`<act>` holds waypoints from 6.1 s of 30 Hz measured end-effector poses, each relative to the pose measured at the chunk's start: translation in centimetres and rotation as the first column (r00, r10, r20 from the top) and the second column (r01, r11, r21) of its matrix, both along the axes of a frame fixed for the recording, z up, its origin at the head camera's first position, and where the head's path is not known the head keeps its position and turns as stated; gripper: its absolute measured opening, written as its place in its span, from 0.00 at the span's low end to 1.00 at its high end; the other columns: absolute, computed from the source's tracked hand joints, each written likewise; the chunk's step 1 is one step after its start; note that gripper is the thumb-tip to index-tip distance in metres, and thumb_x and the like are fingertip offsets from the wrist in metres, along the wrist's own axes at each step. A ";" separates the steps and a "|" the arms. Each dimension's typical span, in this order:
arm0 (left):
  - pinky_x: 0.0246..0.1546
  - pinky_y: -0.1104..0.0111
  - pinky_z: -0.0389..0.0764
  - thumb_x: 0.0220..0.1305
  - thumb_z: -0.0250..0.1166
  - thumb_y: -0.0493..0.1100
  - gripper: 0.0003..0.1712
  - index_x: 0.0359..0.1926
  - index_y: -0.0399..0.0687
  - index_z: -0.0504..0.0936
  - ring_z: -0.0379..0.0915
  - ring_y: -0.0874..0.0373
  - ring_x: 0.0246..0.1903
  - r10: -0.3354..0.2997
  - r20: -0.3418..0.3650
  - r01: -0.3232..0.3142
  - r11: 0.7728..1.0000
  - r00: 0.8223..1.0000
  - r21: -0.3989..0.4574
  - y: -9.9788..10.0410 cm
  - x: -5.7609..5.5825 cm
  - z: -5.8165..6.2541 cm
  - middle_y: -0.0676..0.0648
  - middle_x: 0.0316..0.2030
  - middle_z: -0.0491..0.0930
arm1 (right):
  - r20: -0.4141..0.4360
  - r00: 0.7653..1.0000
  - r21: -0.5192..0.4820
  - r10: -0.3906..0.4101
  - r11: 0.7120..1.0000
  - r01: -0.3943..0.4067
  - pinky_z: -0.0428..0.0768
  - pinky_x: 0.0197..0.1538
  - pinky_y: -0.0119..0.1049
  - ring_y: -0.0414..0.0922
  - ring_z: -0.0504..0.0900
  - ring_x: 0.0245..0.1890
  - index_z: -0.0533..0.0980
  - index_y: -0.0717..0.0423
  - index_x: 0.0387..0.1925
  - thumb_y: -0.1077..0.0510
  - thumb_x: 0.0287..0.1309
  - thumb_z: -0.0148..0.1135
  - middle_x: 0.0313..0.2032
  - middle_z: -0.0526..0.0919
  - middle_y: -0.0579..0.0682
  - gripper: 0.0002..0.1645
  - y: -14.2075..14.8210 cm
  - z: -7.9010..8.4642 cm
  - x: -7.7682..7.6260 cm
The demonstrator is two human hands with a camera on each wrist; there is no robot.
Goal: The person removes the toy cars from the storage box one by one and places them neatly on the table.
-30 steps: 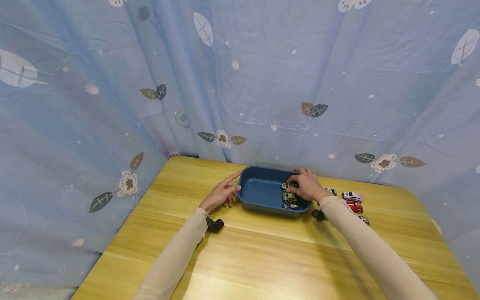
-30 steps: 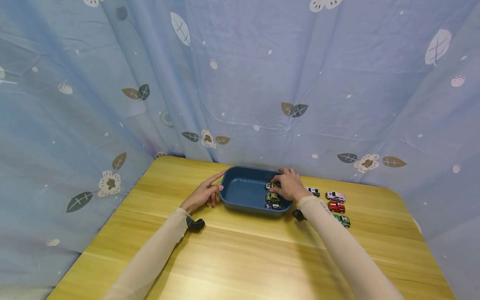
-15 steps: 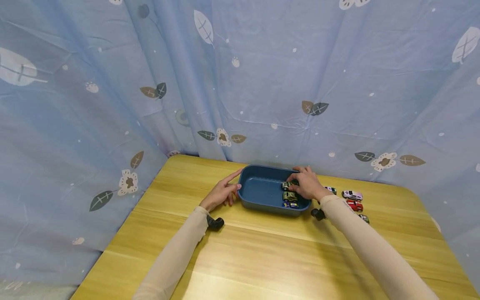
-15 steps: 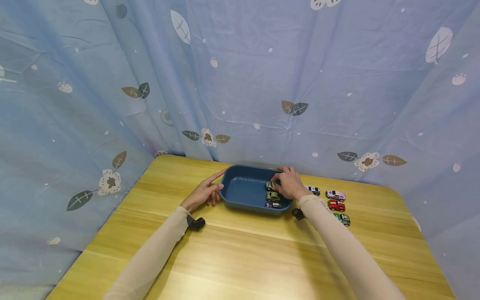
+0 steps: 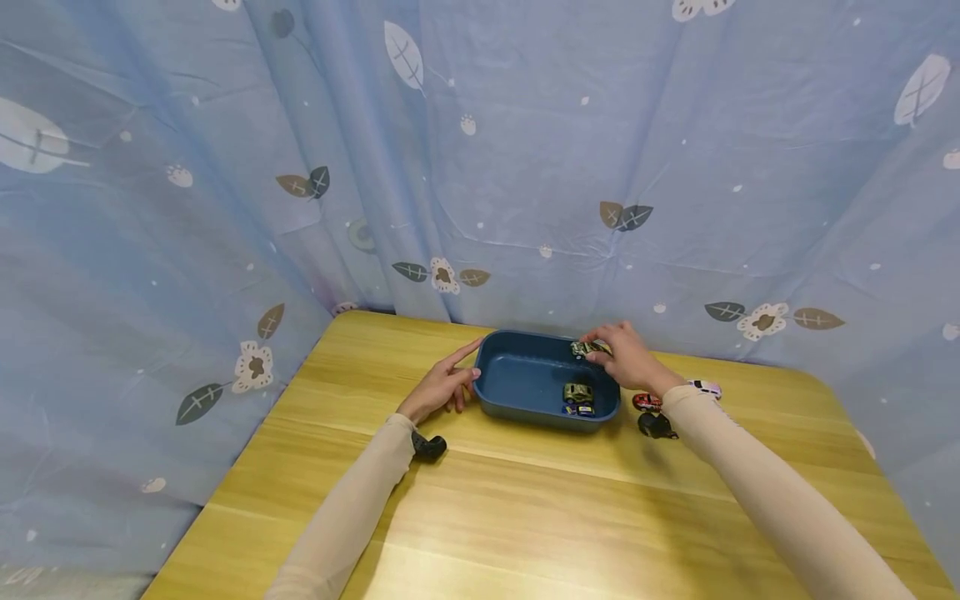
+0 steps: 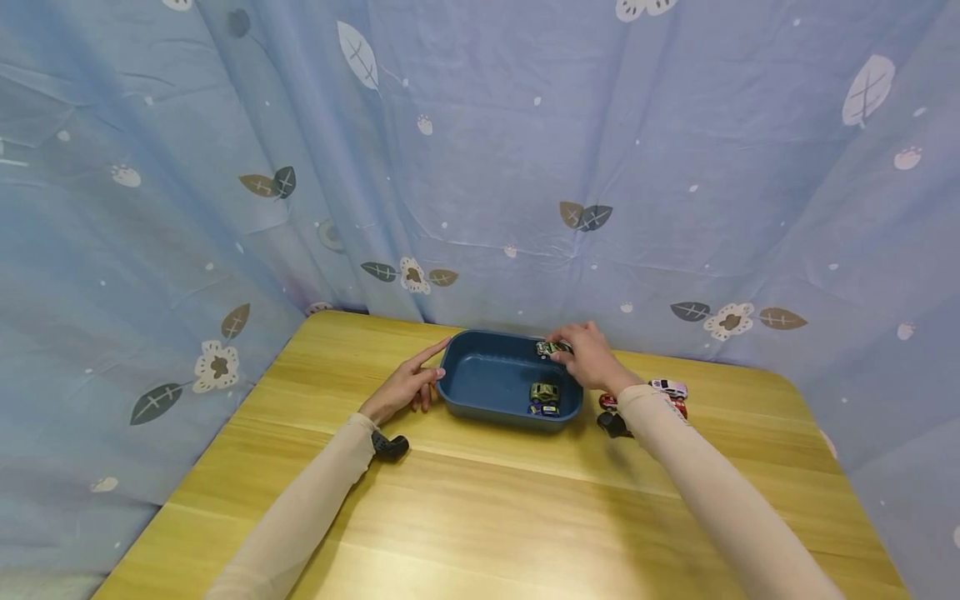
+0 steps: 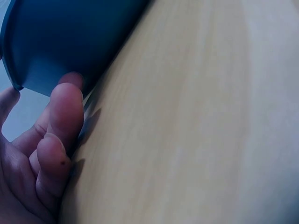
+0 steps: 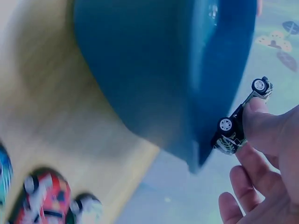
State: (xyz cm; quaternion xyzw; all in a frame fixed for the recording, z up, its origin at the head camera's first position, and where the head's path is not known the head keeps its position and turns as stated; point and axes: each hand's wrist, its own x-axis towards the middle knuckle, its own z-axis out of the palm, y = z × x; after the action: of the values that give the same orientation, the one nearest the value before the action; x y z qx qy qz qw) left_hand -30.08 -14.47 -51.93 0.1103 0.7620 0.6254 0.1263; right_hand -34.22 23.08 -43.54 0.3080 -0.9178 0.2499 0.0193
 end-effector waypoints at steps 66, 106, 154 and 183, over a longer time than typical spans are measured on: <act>0.18 0.67 0.73 0.80 0.61 0.52 0.34 0.79 0.85 0.63 0.76 0.53 0.18 0.018 0.009 -0.018 1.000 1.000 -0.011 0.0 -0.1 0.1 0.29 0.34 0.82 | -0.210 0.959 0.409 -0.190 0.874 0.263 0.82 0.48 0.68 0.71 0.83 0.44 0.83 0.63 0.53 0.71 0.58 0.70 0.45 0.83 0.72 0.20 23.3 -4.1 3.7; 0.18 0.67 0.73 0.80 0.61 0.52 0.35 0.80 0.83 0.62 0.76 0.53 0.18 0.012 0.013 -0.012 1.000 1.000 -0.001 0.2 0.0 0.2 0.30 0.34 0.81 | -0.073 0.965 0.358 -0.253 0.896 0.262 0.67 0.65 0.75 0.80 0.72 0.61 0.75 0.69 0.65 0.64 0.72 0.44 0.62 0.76 0.79 0.26 22.9 -3.0 3.1; 0.17 0.67 0.71 0.79 0.61 0.50 0.36 0.81 0.81 0.62 0.74 0.53 0.17 0.018 0.009 -0.018 1.000 1.000 -0.001 0.4 0.4 0.1 0.33 0.32 0.82 | 0.087 0.995 0.131 -0.038 0.991 0.027 0.57 0.70 0.79 0.76 0.56 0.76 0.90 0.42 0.42 0.46 0.60 0.79 0.80 0.56 0.71 0.11 0.5 -3.2 2.1; 0.18 0.67 0.72 0.80 0.60 0.50 0.36 0.82 0.78 0.61 0.75 0.53 0.17 0.000 -0.006 0.000 1.000 1.000 -0.001 0.3 0.0 0.0 0.25 0.35 0.81 | 0.030 0.997 0.201 -0.066 0.978 0.058 0.55 0.68 0.76 0.72 0.54 0.78 0.86 0.51 0.55 0.54 0.71 0.69 0.79 0.58 0.71 0.14 -0.3 -0.3 2.5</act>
State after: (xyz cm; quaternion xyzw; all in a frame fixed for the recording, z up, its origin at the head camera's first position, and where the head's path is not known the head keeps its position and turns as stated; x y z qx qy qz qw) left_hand -30.09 -14.18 -51.88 0.1124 0.7626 0.6248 0.1240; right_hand -31.76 22.75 -43.83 0.2750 -0.9476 0.1614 -0.0207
